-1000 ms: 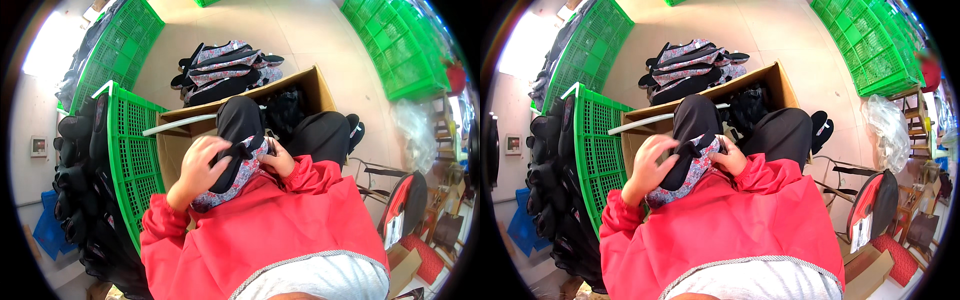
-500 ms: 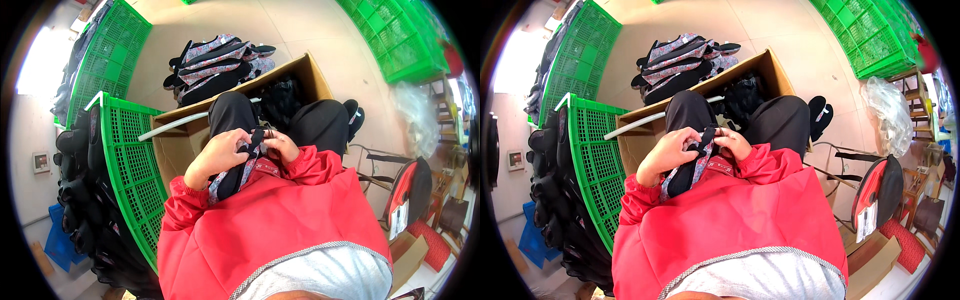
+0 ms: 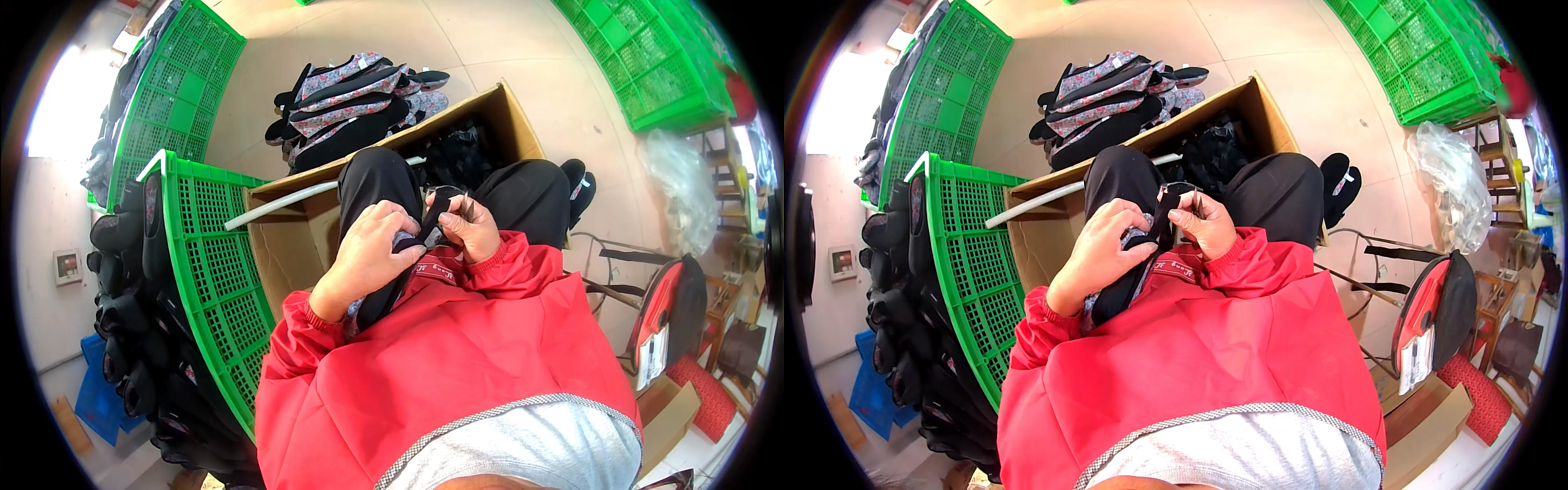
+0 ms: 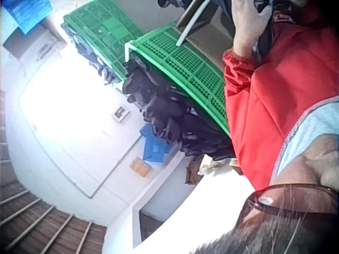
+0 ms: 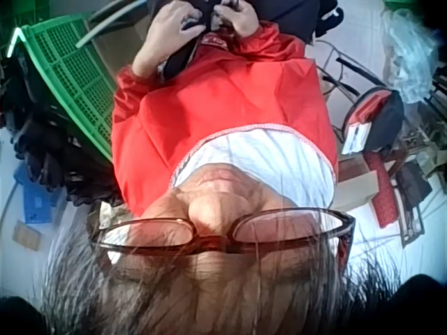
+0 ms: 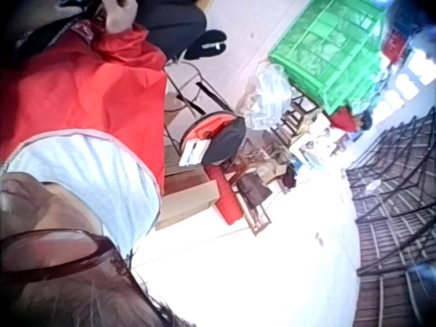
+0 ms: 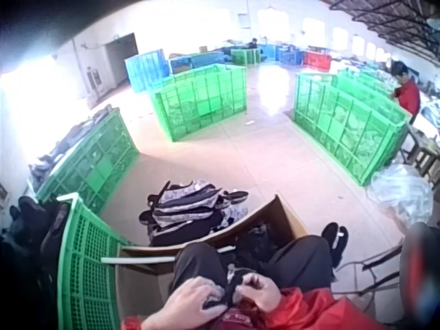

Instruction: The person sits cross-legged on a chair and sews the upper fabric to the sole of a black slipper using a needle and thread. They repeatedly pull the thread through the material, secure the seam, and place the finished slipper into a green crate before picking up another.

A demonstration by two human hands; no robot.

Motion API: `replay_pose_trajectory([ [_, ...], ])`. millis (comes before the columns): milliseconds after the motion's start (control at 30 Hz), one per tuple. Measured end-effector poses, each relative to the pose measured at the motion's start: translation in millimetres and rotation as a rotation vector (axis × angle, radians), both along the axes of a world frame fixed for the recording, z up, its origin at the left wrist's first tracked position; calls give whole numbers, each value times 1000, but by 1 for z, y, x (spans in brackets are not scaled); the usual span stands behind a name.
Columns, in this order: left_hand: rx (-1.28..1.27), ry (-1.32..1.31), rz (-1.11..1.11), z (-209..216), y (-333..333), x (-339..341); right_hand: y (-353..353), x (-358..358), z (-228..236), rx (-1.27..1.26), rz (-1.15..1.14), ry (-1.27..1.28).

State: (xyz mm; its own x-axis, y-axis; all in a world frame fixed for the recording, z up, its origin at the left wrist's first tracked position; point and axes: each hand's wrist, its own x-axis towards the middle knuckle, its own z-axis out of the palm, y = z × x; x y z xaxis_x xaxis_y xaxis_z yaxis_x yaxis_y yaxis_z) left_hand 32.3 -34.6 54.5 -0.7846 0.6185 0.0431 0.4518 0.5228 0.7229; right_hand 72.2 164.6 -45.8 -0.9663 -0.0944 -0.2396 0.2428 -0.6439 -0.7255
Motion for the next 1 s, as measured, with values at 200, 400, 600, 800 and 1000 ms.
replay_pose_trajectory([
  [200, 73, -2, -37, -4, -1, -3, -1, -3, 11, 124, -37, 31],
  [400, 203, -178, -42, -14, -3, -4, 0, -3, 7, 79, -4, -28],
  [600, 192, -352, -54, -20, -1, -11, -2, -8, 16, 55, 53, -43],
  [800, 228, -793, 237, -20, 5, -16, 16, -14, 11, 193, 99, -118],
  [1000, 377, -991, 350, -26, 6, -19, 46, -10, 28, 255, 170, -64],
])
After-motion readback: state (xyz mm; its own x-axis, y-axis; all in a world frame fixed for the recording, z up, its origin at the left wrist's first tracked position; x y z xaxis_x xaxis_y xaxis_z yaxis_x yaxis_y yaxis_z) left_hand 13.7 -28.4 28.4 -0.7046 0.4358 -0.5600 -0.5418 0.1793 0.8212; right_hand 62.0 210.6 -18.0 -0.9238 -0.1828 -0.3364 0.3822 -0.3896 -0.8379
